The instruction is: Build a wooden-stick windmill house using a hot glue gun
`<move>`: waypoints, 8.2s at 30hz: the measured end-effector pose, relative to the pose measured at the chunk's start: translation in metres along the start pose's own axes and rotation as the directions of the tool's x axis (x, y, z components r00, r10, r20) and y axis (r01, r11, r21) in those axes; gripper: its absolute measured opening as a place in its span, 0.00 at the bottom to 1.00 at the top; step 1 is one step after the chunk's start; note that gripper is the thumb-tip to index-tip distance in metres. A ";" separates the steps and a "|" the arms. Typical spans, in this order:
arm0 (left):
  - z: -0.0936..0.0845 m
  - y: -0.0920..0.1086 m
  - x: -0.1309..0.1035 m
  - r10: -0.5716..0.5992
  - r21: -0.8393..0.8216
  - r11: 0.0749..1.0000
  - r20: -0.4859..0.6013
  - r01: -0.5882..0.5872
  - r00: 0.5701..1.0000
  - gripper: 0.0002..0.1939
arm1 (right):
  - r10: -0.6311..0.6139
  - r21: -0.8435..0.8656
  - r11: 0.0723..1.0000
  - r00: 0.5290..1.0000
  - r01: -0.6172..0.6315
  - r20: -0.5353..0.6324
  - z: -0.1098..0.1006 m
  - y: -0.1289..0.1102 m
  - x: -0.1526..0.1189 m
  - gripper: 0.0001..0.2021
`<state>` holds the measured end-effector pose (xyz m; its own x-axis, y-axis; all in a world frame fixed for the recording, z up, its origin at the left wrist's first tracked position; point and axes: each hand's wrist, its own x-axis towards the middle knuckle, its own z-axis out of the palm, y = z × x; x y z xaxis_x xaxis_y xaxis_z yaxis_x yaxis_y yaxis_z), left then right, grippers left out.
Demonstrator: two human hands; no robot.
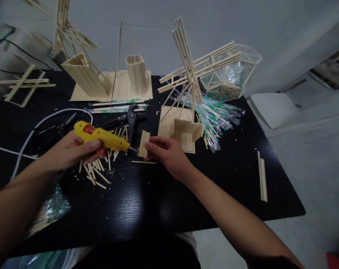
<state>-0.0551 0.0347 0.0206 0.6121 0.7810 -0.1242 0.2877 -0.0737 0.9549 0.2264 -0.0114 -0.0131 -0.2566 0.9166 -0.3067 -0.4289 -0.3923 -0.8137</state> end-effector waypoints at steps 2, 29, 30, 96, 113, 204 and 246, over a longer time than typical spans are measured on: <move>0.000 0.000 0.000 -0.008 -0.002 1.000 -0.001 0.008 1.000 0.26 | 0.009 -0.009 1.000 1.000 -0.009 0.002 -0.001 0.000 -0.001 0.14; -0.002 0.000 -0.002 -0.072 0.082 0.993 -0.149 0.085 0.986 0.30 | 0.012 -0.026 1.000 0.996 -0.010 0.085 -0.001 0.003 -0.004 0.12; -0.003 -0.001 -0.002 -0.078 0.077 0.993 -0.159 0.091 0.984 0.30 | 0.013 -0.031 0.999 0.996 -0.011 0.083 -0.001 0.003 -0.004 0.12; 0.032 0.004 0.005 0.116 0.165 0.983 -0.197 -0.084 0.973 0.08 | -0.436 -0.594 0.718 0.900 0.364 0.024 0.003 0.006 -0.006 0.06; 0.052 0.007 0.010 0.070 0.054 0.997 -0.356 -0.055 0.932 0.09 | -0.304 -0.517 0.811 0.952 0.273 0.027 0.008 0.012 -0.010 0.12; 0.054 0.008 0.011 0.319 0.569 0.796 -0.106 -0.205 0.942 0.09 | -0.565 -0.783 0.291 0.759 0.550 0.324 0.000 0.014 -0.005 0.04; 0.057 0.003 0.013 0.430 0.621 0.739 -0.135 -0.262 0.893 0.10 | -0.565 -0.778 0.278 0.751 0.564 0.343 -0.003 0.015 -0.003 0.04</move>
<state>-0.0040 0.0089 0.0068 0.5707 0.7491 0.3364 0.5095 -0.6442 0.5704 0.2234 -0.0199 -0.0256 -0.2473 0.8833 0.3983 0.4096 0.4678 -0.7832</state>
